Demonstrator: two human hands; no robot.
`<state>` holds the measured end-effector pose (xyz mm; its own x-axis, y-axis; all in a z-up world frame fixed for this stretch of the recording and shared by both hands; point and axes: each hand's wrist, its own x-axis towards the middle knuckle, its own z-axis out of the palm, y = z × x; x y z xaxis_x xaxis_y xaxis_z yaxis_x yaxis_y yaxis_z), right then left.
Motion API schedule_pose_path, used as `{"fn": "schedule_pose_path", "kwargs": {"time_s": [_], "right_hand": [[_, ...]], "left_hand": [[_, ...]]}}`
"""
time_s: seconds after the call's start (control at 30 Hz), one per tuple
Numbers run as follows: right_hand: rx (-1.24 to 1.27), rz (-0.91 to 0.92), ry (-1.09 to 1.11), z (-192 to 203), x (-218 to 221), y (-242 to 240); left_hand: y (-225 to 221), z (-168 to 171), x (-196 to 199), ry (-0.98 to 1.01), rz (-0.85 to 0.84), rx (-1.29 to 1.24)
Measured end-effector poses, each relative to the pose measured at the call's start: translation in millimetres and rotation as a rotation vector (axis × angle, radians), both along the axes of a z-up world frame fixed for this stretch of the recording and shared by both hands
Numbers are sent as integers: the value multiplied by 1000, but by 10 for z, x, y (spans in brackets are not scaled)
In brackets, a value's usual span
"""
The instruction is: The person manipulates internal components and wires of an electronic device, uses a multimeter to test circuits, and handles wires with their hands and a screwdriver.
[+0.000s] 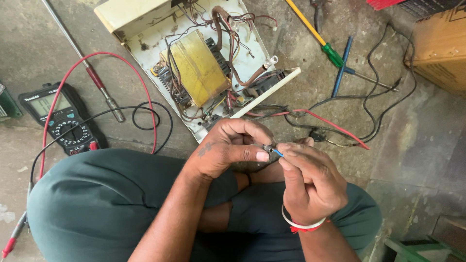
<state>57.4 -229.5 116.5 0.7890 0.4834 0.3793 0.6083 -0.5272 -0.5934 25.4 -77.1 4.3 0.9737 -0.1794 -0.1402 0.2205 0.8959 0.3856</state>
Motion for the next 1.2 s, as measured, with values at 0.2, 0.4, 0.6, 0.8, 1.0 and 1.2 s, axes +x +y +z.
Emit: {"fn": "schedule_pose_path", "kwargs": {"time_s": [0.2, 0.4, 0.6, 0.8, 1.0, 1.2], "right_hand": [[0, 32, 1, 18, 5, -1], [-48, 32, -22, 26, 25, 13], [-54, 50, -33, 8, 39, 22], [-40, -13, 15, 6, 18, 17], [16, -74, 65, -30, 22, 5], [221, -100, 281, -95, 3, -78]], "left_hand": [[1, 7, 8, -3, 9, 13], [-7, -10, 7, 5, -2, 3], [-2, -35, 1, 20, 0, 31], [-5, -43, -4, 26, -7, 111], [-8, -31, 0, 40, -7, 111], [13, 2, -1, 24, -11, 0]]}}
